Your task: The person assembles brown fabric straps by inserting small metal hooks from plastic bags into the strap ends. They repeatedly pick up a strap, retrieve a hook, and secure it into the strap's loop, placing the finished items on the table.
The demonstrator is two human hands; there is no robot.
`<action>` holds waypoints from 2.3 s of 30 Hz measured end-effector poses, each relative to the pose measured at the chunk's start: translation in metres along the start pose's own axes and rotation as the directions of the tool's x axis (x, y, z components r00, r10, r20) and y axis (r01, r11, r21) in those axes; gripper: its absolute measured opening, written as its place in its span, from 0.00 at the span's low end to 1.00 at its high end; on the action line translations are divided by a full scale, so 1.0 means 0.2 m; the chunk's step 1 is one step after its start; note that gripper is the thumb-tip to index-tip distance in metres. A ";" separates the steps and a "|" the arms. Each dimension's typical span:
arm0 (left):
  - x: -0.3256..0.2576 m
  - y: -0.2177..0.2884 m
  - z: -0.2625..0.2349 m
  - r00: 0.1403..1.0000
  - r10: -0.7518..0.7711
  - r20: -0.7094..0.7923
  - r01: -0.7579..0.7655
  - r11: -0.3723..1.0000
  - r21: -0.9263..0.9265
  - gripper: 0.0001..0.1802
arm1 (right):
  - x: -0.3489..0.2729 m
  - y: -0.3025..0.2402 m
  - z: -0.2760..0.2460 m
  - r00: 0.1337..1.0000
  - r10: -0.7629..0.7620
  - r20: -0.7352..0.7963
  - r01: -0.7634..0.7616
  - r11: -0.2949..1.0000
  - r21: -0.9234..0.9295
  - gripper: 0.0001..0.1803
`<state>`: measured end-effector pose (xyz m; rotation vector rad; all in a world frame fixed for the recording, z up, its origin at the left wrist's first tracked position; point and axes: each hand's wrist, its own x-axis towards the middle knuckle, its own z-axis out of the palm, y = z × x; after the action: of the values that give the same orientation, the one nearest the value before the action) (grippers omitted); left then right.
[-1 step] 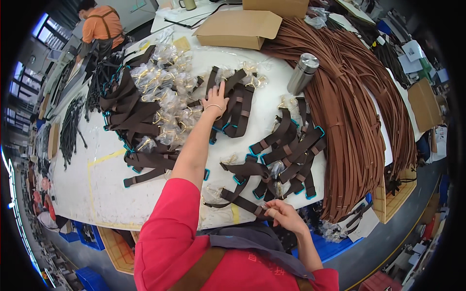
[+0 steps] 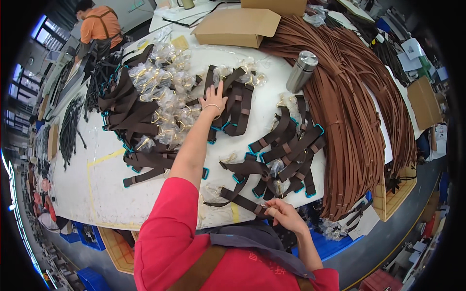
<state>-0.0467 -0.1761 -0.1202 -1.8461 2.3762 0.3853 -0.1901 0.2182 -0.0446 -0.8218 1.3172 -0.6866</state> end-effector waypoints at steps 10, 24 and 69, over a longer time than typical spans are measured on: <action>-0.79 -0.11 0.11 0.928 0.364 -0.084 -0.373 0.913 -0.165 0.21 | 0.08 -0.03 -0.01 0.998 -0.060 -0.022 0.061 0.998 0.007 0.15; -1.12 -0.01 0.34 0.812 -0.080 0.578 0.574 -0.065 -0.816 0.28 | 0.23 -0.22 -0.08 0.958 -0.262 -0.120 0.274 0.956 0.099 0.13; -1.95 -0.66 -0.21 0.969 -0.107 -0.224 -0.242 -0.609 -0.755 0.13 | 0.32 0.23 0.35 0.875 -0.446 0.188 0.364 0.349 -0.864 0.15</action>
<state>0.1822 0.1483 -0.0048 -1.4602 1.5460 3.9016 -0.1136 0.1985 -0.1136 -2.0872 1.5479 -0.3448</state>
